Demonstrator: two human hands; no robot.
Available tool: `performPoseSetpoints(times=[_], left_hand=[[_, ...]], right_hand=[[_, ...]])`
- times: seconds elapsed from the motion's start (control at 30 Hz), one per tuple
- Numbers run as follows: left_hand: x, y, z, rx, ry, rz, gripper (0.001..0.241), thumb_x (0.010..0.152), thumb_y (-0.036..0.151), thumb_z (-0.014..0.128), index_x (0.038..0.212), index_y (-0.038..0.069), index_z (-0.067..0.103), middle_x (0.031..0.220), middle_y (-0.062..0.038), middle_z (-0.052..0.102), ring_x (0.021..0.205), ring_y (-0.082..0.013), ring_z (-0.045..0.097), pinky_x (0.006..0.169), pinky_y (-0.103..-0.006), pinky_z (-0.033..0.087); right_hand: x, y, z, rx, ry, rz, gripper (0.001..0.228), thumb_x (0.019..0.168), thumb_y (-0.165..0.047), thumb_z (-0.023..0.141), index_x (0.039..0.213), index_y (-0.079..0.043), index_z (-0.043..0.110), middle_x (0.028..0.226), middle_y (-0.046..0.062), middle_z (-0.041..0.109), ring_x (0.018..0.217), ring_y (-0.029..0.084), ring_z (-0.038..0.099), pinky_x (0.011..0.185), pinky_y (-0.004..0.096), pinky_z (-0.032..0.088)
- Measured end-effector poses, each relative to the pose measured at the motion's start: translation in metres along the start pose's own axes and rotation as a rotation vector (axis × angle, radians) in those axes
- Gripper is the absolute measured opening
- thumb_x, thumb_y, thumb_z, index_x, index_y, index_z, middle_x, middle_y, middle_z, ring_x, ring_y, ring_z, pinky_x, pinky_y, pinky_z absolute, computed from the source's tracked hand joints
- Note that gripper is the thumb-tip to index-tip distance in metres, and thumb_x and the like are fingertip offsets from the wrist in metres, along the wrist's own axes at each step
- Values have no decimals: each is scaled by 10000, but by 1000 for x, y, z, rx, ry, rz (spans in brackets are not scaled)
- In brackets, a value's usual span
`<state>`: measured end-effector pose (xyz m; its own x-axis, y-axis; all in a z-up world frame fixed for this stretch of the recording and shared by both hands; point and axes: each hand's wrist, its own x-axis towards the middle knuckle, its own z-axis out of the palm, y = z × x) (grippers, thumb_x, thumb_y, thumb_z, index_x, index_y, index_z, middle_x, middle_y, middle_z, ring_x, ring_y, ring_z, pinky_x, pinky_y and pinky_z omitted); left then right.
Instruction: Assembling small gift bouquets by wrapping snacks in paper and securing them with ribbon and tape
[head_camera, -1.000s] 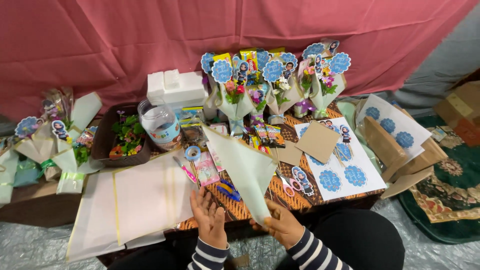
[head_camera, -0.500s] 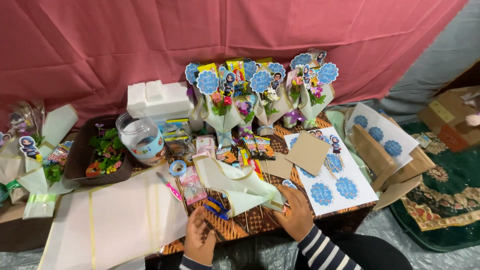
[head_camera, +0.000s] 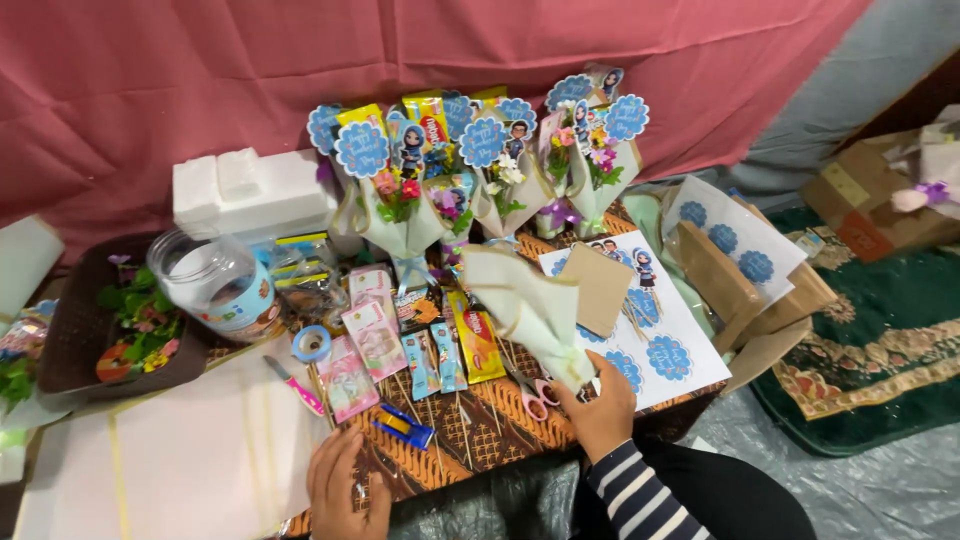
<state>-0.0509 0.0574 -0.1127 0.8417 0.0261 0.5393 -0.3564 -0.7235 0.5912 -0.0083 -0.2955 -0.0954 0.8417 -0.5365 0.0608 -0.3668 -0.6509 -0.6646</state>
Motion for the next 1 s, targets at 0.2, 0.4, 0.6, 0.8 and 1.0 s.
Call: performPoseSetpoints(times=[0.2,0.4,0.6,0.8,1.0], left_hand=[[-4,-6,6,15,23,-109,464,850,196,601,1290,60,659,1328,-71,685,1353,-294,576,1199,-498,428],[-1,-6,4,-5,49,-89,427,941,275,589,1304,61,656,1338,-88,672,1333,-300,583,1168,-466,452],[19,19,-39,45,94,-99,407,917,111,634,1316,33,663,1383,-113,618,1326,-280,558,1141,-440,479],[46,-27,-114,126,-36,-156,456,866,184,653,1312,88,652,1435,-129,580,1365,-310,499,1178,-496,379],[72,-66,-175,100,-184,-655,476,889,227,623,1359,153,610,1416,-62,556,1336,-223,504,1131,-401,381]], right_hand=[[24,24,10,-141,77,265,720,769,-540,804,1361,-195,583,1320,43,641,1275,299,540,1079,513,334],[25,39,19,-151,95,311,892,729,-589,836,1458,-208,491,1460,73,546,1393,336,418,1115,570,307],[15,50,24,109,449,-42,715,841,-329,764,1437,-55,479,1435,212,509,1358,399,406,1118,559,296],[1,14,-19,285,617,-440,449,996,-111,650,1391,30,492,1367,204,517,1240,329,516,975,432,446],[-38,-16,-5,278,426,-776,264,1041,-80,599,1254,70,562,1234,241,583,1199,379,566,1096,482,460]])
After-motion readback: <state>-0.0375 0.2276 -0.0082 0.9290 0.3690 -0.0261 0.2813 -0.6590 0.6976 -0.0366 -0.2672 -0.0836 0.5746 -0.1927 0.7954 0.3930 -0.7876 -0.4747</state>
